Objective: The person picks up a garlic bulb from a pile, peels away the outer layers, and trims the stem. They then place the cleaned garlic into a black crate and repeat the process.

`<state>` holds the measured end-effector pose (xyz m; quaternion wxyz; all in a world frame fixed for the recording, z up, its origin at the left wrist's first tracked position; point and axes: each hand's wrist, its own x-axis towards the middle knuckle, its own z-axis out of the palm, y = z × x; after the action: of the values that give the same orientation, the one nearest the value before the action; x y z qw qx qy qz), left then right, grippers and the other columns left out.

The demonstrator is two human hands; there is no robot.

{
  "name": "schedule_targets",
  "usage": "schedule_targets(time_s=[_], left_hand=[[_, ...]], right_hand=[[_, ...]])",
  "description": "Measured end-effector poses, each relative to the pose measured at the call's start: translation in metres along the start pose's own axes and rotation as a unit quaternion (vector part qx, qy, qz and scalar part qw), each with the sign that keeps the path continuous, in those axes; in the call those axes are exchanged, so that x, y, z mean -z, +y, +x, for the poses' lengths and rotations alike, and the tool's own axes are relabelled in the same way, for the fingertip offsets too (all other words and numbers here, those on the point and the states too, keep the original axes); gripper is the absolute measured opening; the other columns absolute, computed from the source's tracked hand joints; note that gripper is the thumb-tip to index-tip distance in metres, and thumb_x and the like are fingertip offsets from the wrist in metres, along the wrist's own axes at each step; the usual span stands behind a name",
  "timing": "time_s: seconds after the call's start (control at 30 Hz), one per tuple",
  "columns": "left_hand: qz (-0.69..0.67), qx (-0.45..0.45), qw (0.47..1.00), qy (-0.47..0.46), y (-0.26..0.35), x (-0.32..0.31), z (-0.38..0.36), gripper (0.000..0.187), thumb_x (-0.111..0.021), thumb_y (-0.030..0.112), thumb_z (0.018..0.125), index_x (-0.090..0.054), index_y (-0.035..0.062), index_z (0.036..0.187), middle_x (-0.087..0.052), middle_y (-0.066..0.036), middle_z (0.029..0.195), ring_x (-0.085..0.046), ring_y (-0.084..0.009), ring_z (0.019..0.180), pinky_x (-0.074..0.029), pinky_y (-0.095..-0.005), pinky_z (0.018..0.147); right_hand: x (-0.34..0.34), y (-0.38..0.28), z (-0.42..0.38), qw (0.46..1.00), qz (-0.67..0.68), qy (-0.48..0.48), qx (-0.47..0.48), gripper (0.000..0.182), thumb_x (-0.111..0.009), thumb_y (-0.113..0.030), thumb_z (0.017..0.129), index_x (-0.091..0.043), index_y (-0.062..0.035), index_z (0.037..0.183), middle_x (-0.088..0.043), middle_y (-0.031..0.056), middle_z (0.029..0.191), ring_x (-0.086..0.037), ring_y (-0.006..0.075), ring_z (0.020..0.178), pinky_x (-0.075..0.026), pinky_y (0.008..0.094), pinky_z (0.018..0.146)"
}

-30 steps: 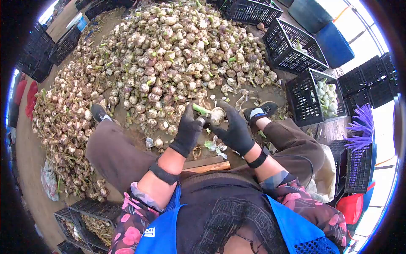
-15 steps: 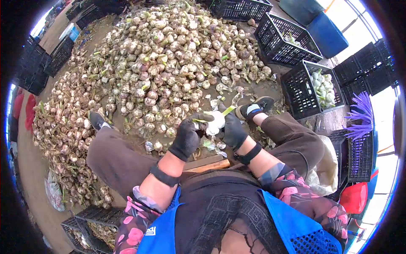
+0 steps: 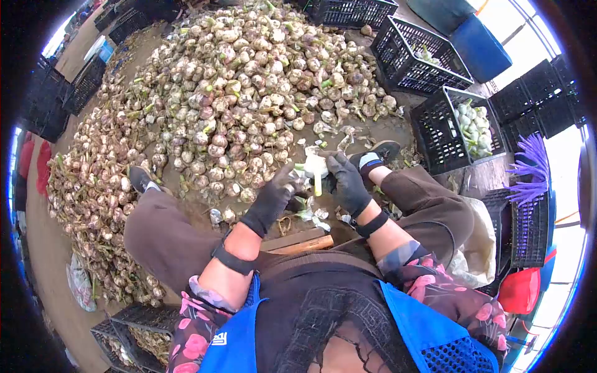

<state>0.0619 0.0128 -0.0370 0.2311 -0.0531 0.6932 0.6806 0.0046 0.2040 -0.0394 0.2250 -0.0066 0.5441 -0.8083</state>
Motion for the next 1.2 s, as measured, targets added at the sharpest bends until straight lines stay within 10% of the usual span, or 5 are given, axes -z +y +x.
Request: schedule_targets(time_s=[0.1,0.5,0.83,1.07,1.2], left_hand=[[-0.394,-0.097,0.909,-0.092,0.008,-0.018,0.004,0.054,-0.054,0.010,0.082,-0.036,0.0042,0.133,-0.056,-0.006,0.109,-0.060,-0.0140,0.087,-0.052,-0.0289,0.074],[0.010,-0.081,0.989,0.125,0.012,-0.026,-0.005,0.060,-0.054,-0.009,0.075,-0.033,0.0008,0.131,-0.059,-0.009,0.101,-0.058,-0.0140,0.087,-0.050,-0.0261,0.074],[-0.156,-0.103,0.982,-0.011,-0.009,-0.018,0.001,0.067,-0.056,0.013,0.076,-0.030,0.0066,0.138,-0.053,-0.007,0.106,-0.055,-0.0141,0.090,-0.051,-0.0288,0.075],[0.033,-0.150,0.987,0.055,-0.032,-0.011,0.020,0.068,-0.064,0.037,0.081,-0.036,0.0063,0.135,-0.056,-0.003,0.098,-0.056,-0.0096,0.084,-0.050,-0.0284,0.074],[-0.285,-0.059,0.951,-0.104,-0.020,-0.012,0.006,0.061,-0.037,-0.002,0.069,-0.041,0.0035,0.129,-0.056,-0.009,0.109,-0.059,-0.0170,0.093,-0.050,-0.0310,0.079]], right_hand=[[-0.005,0.017,0.005,0.997,-0.074,-0.009,-0.008,0.024,-0.044,-0.021,0.098,-0.052,-0.0067,0.115,-0.059,0.0043,0.101,-0.059,0.0115,0.087,-0.051,0.0242,0.073],[-0.033,-0.013,-0.007,0.709,-0.674,-0.044,0.202,0.022,-0.063,-0.028,0.076,-0.060,-0.0065,0.078,-0.061,0.0153,0.077,-0.060,0.0343,0.074,-0.047,0.0422,0.064],[-0.001,0.004,0.000,0.964,-0.241,0.098,-0.045,0.017,-0.053,-0.013,0.081,-0.058,-0.0017,0.070,-0.052,-0.0013,0.062,-0.048,0.0073,0.059,-0.041,0.0262,0.052],[0.002,0.009,0.010,0.932,-0.336,0.131,0.026,0.015,-0.060,-0.016,0.076,-0.061,-0.0018,0.073,-0.061,0.0085,0.064,-0.057,0.0138,0.059,-0.045,0.0322,0.055],[-0.001,-0.004,0.015,0.850,-0.480,0.129,0.173,0.016,-0.062,-0.016,0.072,-0.056,-0.0008,0.069,-0.056,0.0115,0.063,-0.055,0.0267,0.058,-0.045,0.0369,0.056]])
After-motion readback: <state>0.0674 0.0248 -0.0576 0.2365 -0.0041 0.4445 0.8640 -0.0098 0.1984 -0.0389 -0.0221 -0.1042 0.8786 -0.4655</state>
